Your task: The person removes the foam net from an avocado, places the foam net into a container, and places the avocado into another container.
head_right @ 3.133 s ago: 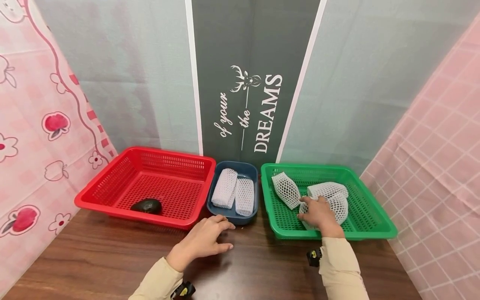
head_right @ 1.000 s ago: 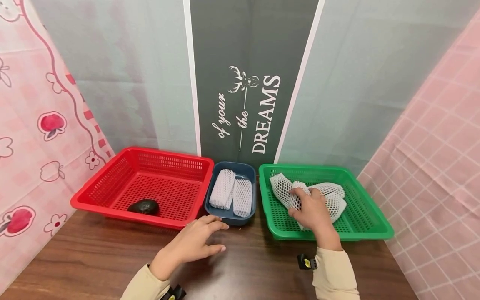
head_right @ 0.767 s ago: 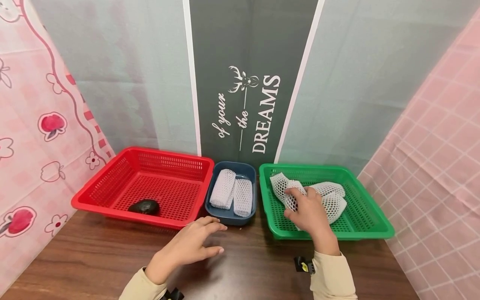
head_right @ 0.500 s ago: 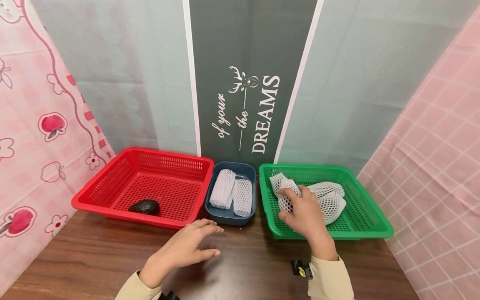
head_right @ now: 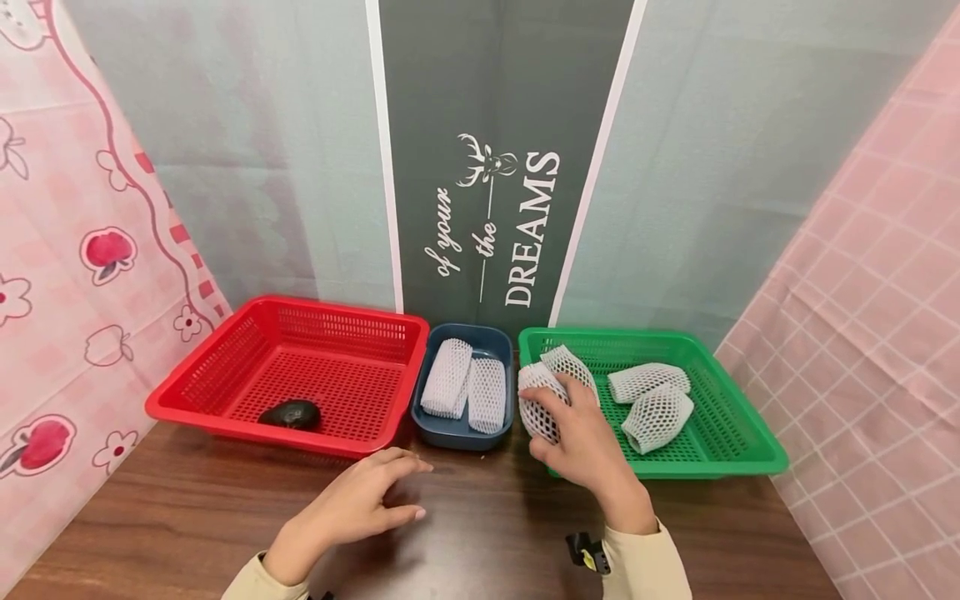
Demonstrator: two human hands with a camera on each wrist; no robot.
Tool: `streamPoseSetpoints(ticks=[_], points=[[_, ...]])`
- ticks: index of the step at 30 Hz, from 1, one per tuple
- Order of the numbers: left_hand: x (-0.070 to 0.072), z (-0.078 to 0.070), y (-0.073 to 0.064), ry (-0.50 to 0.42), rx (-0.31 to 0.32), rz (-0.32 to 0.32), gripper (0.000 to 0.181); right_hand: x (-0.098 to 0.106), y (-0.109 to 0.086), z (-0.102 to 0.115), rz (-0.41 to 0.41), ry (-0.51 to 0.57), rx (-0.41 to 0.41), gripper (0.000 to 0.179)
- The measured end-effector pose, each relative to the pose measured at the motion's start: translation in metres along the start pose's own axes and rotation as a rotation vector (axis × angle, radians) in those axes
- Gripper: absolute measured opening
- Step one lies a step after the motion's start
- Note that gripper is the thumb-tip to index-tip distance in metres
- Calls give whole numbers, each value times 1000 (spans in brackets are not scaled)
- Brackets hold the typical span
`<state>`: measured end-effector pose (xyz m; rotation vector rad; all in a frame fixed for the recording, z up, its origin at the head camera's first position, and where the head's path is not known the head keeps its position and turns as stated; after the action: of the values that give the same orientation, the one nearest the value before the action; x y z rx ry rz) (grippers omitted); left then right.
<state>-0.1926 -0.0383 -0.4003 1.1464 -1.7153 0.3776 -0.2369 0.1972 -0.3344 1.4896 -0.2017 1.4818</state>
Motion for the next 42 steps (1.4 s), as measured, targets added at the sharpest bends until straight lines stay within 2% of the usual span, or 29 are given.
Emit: streamPoseSetpoints(ticks=[6, 13, 21, 30, 37, 42], points=[[-3, 7, -8, -11, 8, -13, 41, -6, 3, 16, -13, -3, 97, 53], [-2, 13, -12, -14, -14, -49, 40, -18, 4, 28, 18, 24, 123, 54], [-6, 20, -16, -17, 25, -39, 40, -37, 3, 36, 74, 80, 117, 57], [-9, 29, -18, -48, 12, -55, 40, -60, 3, 42, 100, 109, 150, 63], [-16, 39, -19, -80, 66, -18, 40, -81, -1, 42, 174, 177, 103, 77], [-18, 44, -19, -102, 86, -15, 41, -90, -2, 44, 187, 223, 119, 77]])
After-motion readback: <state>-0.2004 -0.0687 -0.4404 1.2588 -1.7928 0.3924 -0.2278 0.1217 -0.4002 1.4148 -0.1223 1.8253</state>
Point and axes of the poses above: each hand's wrist, its own y-axis towards the middle knuckle, its own x-axis out of the back of the hand, z = x × y, the point moved 7 cm from there along y, towards the middle knuckle, and after that the axes turned 5 degrees about x, right-handed, at the moved point
